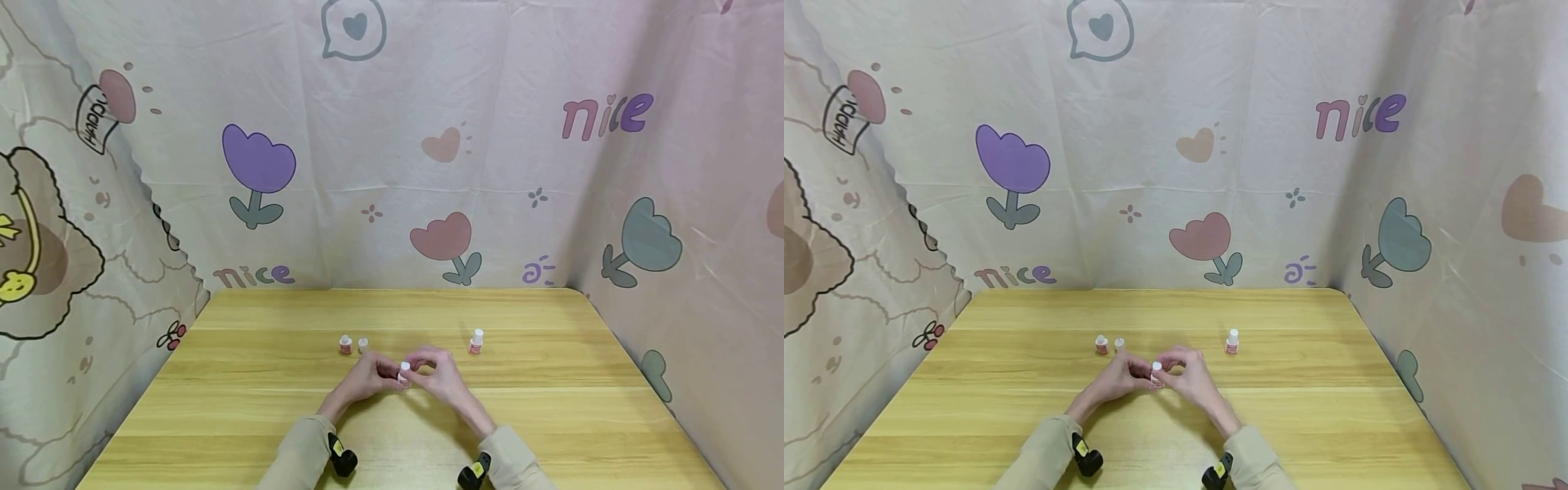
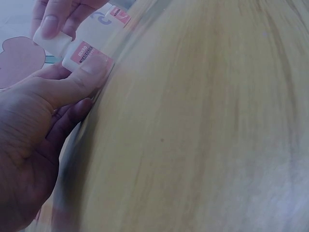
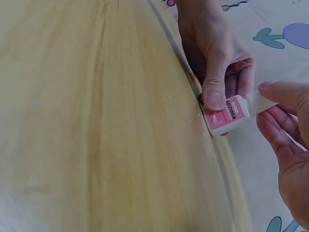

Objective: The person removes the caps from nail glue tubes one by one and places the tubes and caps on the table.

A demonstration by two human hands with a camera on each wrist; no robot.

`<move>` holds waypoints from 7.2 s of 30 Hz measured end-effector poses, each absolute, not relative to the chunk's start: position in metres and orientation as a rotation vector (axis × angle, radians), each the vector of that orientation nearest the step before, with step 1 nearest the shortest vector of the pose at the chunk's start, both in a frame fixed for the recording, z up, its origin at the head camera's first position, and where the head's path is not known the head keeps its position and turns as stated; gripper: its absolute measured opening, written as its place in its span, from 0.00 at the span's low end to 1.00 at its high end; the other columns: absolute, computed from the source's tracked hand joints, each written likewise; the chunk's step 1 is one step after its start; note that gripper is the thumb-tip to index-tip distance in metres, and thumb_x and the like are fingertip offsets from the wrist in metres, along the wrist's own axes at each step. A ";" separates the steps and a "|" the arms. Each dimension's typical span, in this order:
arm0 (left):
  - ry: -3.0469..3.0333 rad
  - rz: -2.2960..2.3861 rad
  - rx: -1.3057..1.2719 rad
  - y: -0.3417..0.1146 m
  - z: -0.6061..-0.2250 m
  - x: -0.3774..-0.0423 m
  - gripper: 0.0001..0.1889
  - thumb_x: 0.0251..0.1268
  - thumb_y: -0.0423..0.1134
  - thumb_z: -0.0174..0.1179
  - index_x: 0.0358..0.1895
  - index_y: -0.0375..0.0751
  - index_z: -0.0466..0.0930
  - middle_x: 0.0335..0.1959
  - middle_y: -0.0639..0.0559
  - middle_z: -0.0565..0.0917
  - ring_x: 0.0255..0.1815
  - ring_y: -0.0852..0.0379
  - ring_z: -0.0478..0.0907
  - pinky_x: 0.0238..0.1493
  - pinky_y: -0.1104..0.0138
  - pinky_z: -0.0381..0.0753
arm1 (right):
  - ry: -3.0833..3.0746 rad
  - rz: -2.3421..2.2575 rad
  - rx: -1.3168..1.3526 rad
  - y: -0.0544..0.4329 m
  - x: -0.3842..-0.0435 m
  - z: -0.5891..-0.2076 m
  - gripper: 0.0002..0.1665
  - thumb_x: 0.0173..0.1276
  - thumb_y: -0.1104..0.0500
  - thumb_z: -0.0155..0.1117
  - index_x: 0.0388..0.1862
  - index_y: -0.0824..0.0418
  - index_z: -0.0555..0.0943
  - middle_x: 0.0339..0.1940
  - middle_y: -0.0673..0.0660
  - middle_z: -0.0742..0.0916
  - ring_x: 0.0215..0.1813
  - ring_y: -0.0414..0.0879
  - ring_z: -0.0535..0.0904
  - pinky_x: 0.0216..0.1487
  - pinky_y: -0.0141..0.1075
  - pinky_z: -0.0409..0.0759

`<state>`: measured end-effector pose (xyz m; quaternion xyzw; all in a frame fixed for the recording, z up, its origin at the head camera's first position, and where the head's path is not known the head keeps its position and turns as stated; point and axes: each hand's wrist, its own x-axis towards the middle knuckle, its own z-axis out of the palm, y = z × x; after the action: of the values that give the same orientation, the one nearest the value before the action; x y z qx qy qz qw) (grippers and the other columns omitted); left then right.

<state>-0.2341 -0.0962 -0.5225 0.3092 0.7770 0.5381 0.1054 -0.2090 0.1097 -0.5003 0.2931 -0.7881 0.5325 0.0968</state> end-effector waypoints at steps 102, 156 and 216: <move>2.343 1.543 0.847 -0.095 -0.519 -0.233 0.10 0.57 0.33 0.73 0.43 0.38 0.90 0.38 0.44 0.92 0.33 0.68 0.86 0.39 0.73 0.85 | -2.200 1.523 0.924 0.110 -0.188 -0.462 0.11 0.57 0.77 0.71 0.40 0.73 0.85 0.34 0.67 0.88 0.35 0.59 0.84 0.46 0.43 0.88; 2.274 1.604 0.852 -0.096 -0.521 -0.232 0.11 0.57 0.30 0.73 0.43 0.36 0.89 0.39 0.40 0.91 0.36 0.67 0.87 0.42 0.73 0.85 | -1.904 2.302 0.465 0.131 -0.212 -0.495 0.25 0.65 0.72 0.66 0.54 0.89 0.71 0.37 0.41 0.89 0.42 0.32 0.85 0.49 0.26 0.84; 2.454 1.642 0.767 -0.091 -0.524 -0.224 0.10 0.59 0.35 0.73 0.44 0.41 0.90 0.36 0.46 0.92 0.35 0.62 0.88 0.39 0.74 0.85 | -1.495 2.819 0.464 0.141 -0.215 -0.507 0.17 0.71 0.77 0.55 0.46 0.60 0.85 0.43 0.52 0.92 0.46 0.42 0.89 0.57 0.33 0.84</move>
<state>-0.2236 -0.0914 -0.5241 0.2512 0.8035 0.5377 0.0456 -0.2152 0.1414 -0.5075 0.1436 -0.4634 0.8735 -0.0415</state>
